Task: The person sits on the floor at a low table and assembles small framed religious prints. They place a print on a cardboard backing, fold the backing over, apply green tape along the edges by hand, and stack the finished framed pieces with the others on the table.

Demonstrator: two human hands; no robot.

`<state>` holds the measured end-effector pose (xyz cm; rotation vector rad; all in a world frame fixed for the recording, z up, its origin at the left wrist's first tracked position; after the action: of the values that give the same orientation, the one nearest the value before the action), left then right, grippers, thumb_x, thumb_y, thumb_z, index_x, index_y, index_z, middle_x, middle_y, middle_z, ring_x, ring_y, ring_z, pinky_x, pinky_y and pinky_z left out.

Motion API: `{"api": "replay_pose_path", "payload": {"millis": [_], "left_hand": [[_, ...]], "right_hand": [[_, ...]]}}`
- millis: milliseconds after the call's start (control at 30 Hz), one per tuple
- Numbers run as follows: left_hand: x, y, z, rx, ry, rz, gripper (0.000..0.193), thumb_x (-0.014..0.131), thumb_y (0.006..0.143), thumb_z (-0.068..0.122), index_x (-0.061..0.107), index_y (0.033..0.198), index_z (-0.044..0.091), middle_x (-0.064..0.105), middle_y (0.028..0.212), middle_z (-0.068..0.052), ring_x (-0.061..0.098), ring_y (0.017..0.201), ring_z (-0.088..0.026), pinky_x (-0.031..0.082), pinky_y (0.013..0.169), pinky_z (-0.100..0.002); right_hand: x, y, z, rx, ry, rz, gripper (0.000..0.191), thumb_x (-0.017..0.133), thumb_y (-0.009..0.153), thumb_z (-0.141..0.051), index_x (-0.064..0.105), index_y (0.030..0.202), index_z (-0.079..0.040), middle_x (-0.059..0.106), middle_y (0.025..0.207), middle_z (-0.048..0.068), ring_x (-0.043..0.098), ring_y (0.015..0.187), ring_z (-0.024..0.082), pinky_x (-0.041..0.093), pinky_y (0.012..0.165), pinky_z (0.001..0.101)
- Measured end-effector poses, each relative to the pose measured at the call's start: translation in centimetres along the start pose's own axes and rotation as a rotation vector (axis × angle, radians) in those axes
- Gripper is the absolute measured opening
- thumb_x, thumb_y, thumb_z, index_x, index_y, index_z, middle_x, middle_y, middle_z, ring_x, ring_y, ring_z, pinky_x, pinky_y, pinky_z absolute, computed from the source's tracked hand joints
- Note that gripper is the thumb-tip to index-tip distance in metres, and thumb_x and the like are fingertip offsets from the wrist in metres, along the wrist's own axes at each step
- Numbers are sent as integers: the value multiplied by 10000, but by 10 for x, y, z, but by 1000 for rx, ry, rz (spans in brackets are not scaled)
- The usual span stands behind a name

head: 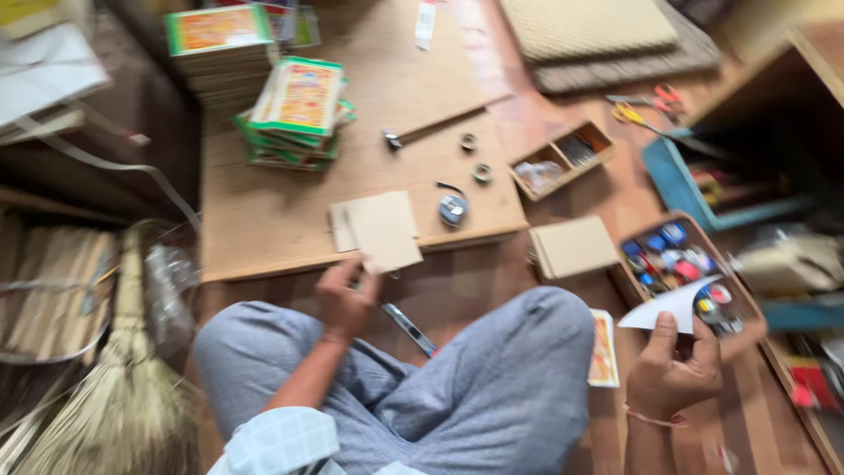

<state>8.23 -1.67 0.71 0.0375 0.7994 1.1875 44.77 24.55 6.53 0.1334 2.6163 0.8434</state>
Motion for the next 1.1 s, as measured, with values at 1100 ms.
{"api": "replay_pose_path", "payload": {"millis": [1100], "left_hand": [[-3,82,-70,-276,57,-329,370,805,779,317,776,1132,211,743,824,-149,720,797,-337,567,727,-452]], "right_hand": [[360,-80,-92,496,362,-1101,235,797,840,-34,741,1053,46,751,845,62,658,690,75,525,597,212]]}}
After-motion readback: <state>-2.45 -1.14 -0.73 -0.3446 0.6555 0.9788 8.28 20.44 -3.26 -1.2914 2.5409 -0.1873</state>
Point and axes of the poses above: each hand's wrist, its own y-axis towards the middle knuckle, its own x-axis out of the palm, z = x × y, the point moved 2 cm from there along y, towards the middle knuckle
